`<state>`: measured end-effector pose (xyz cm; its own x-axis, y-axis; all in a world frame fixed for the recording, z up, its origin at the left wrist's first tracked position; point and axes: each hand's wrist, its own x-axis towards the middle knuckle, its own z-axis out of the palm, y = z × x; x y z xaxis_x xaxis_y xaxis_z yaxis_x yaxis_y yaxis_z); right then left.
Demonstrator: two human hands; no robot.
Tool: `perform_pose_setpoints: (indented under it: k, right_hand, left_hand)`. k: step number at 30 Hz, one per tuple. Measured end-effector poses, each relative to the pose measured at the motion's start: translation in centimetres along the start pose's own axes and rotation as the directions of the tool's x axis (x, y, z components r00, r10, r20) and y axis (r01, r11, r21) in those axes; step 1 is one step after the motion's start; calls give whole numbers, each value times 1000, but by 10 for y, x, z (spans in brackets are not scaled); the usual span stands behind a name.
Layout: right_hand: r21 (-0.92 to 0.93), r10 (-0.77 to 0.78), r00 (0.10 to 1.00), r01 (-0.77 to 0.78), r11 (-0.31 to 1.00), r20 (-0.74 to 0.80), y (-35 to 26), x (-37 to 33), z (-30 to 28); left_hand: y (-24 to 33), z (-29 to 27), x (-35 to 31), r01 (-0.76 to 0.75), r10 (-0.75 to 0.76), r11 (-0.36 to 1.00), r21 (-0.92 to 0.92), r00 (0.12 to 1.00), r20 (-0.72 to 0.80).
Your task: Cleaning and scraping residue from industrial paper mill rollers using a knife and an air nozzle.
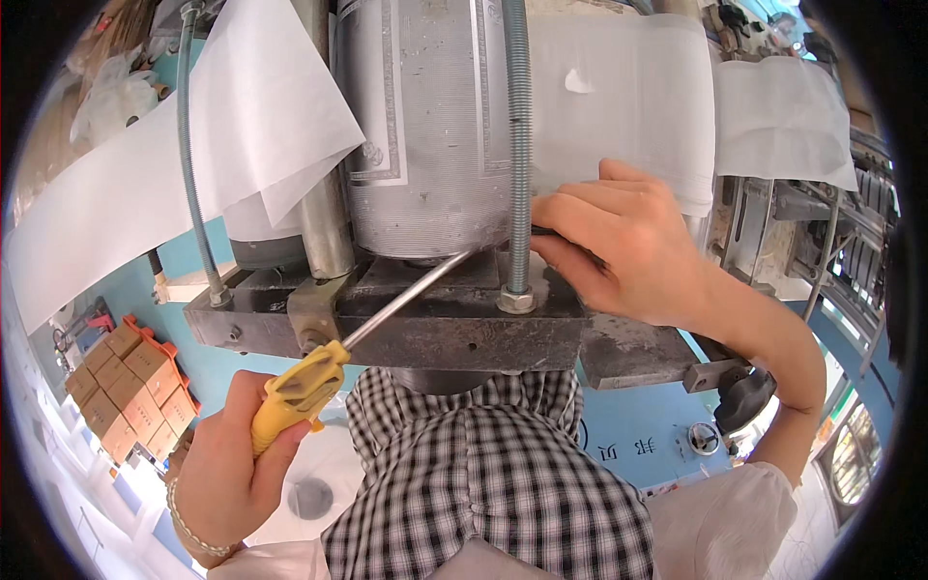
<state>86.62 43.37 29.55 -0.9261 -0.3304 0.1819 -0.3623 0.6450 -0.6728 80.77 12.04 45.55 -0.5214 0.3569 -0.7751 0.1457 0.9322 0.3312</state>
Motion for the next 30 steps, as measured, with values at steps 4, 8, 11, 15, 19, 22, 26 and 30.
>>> perform_pose_setpoints:
  k: [4, 8, 11, 15, 19, 22, 26, 30]
  right_hand:
    - [15, -19, 1000, 19, 1000, -8, 3, 1, 1]
    - [1, -31, 999, 31, 1000, 17, 4, 0, 0]
    - [-13, -45, 999, 45, 999, 12, 5, -1, 1]
    - [-55, -81, 997, 81, 995, -1, 5, -2, 1]
    - [-86, -89, 995, 92, 992, 35, 10, -9, 1]
    - [-150, -43, 997, 52, 987, 63, 13, -15, 0]
    - [-61, -63, 998, 65, 996, 26, 6, -6, -1]
    - [-70, -89, 996, 91, 993, 25, 7, -4, -1]
  left_hand:
    - [0, 0, 3, 18, -19, 999, -35, 999, -28]
    - [1, 1, 5, 1, -1, 1000, -29, 1000, -1]
    - [3, 1, 6, 6, -5, 999, -45, 1000, 13]
    - [4, -1, 6, 46, -42, 996, -70, 997, 61]
    - [2, 0, 4, 45, -41, 997, -69, 998, 55]
    - [1, 1, 5, 37, -32, 996, -86, 998, 52]
    - [1, 1, 5, 25, -19, 994, -105, 998, 57]
    - [3, 1, 7, 17, -13, 996, -89, 999, 43]
